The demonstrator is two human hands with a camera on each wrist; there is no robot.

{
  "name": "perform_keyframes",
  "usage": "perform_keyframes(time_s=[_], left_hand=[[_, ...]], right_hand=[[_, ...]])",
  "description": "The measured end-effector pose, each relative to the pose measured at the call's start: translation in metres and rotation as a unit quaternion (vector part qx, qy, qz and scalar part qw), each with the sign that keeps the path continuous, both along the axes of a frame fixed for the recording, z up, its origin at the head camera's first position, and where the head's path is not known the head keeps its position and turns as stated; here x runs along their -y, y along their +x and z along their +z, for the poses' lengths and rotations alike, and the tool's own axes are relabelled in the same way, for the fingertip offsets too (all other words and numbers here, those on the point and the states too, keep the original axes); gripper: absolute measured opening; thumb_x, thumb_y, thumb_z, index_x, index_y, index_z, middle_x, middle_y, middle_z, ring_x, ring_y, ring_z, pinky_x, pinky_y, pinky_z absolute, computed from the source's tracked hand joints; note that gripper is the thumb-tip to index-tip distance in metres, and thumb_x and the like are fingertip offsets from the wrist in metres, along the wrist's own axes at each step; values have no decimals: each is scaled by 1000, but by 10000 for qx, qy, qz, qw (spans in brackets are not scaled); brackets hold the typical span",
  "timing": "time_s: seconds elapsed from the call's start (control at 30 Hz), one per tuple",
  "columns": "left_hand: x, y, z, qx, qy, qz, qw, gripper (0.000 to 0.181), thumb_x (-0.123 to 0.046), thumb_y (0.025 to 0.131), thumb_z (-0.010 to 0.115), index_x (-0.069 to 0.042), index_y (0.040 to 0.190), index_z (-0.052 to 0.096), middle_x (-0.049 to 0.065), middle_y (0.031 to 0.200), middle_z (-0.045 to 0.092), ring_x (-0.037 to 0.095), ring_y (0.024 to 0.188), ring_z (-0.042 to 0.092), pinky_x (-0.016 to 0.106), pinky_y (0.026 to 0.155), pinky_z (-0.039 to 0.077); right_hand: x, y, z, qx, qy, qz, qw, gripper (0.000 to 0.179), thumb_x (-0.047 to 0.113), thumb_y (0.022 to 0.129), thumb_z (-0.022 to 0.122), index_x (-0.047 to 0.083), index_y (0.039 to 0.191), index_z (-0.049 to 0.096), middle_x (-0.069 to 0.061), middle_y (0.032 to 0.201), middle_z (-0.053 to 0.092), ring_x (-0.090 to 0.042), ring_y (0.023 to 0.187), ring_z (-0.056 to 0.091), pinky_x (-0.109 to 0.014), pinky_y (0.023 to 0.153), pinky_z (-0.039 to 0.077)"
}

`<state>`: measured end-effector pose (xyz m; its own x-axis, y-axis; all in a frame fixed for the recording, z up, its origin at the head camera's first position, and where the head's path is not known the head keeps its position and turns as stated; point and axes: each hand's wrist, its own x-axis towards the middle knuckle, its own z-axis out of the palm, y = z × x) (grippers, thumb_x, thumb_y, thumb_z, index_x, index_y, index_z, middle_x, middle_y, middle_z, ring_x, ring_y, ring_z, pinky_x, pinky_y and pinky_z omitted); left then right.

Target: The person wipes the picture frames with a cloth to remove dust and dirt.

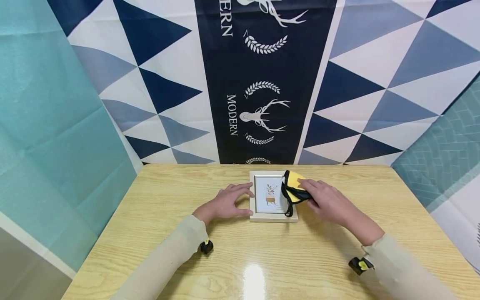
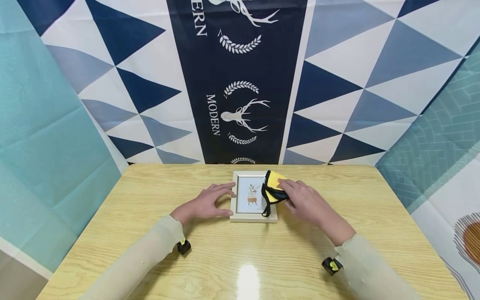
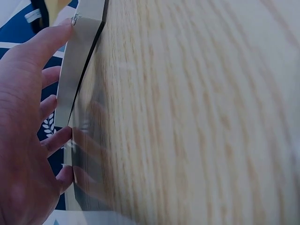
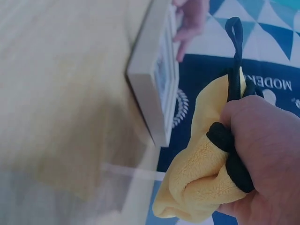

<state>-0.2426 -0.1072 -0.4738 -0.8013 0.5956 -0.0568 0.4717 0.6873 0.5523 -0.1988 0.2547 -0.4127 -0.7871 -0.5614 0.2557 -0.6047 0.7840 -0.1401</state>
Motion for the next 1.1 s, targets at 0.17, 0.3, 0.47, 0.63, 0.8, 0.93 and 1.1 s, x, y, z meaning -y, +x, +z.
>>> perform_keyframes(time_s=[0.17, 0.3, 0.47, 0.63, 0.8, 0.93, 1.1], left_hand=[[-1, 0, 0, 21, 0, 2, 10000, 55, -55, 102, 79, -31, 149, 65, -7, 189, 31, 35, 166, 40, 74, 128, 34], [-1, 0, 1, 42, 5, 9, 10000, 55, -55, 102, 79, -30, 149, 65, -7, 189, 30, 34, 166, 40, 74, 127, 35], [-2, -1, 3, 51, -18, 23, 10000, 55, -55, 102, 79, -31, 149, 66, -7, 189, 31, 36, 167, 39, 73, 128, 34], [-2, -1, 3, 71, -38, 26, 10000, 55, -55, 103, 79, -31, 150, 65, -7, 189, 30, 37, 167, 39, 72, 128, 34], [-2, -1, 2, 72, -47, 35, 10000, 55, -55, 103, 78, -31, 150, 65, -7, 189, 30, 37, 167, 38, 71, 128, 34], [-2, -1, 1, 22, -68, 39, 10000, 55, -56, 103, 78, -31, 151, 65, -7, 189, 30, 36, 167, 40, 69, 127, 36], [-2, 0, 1, -5, -87, 46, 10000, 56, -56, 103, 78, -31, 151, 65, -7, 189, 30, 35, 166, 41, 70, 126, 37]], right_hand=[[-3, -10, 8, 228, -164, -260, 9993, 57, 0, 99, 71, -5, 155, 59, -34, 151, 68, -56, 133, 70, -72, 107, 58], [-3, -18, 8, 447, -381, -425, 9974, 55, 3, 102, 66, -7, 155, 58, -36, 151, 67, -55, 134, 70, -71, 108, 58], [0, -31, 3, 470, -942, -654, 9923, 47, 3, 100, 65, -6, 146, 64, -31, 137, 74, -45, 113, 75, -63, 94, 60], [5, -45, 1, 777, -1534, -1094, 9790, 33, 5, 100, 63, -1, 133, 68, -20, 106, 74, -29, 84, 66, -41, 72, 48], [11, -57, -4, 1237, -1940, -1392, 9632, 31, 9, 104, 60, 1, 134, 66, -21, 103, 73, -28, 80, 66, -35, 69, 46], [16, -64, -9, 1483, -2107, -1563, 9535, 31, 11, 106, 57, 0, 134, 63, -23, 100, 71, -29, 78, 67, -35, 67, 48], [21, -72, -15, 1654, -2207, -1694, 9462, 36, 13, 107, 56, -2, 139, 61, -26, 106, 71, -30, 81, 68, -34, 67, 49]])
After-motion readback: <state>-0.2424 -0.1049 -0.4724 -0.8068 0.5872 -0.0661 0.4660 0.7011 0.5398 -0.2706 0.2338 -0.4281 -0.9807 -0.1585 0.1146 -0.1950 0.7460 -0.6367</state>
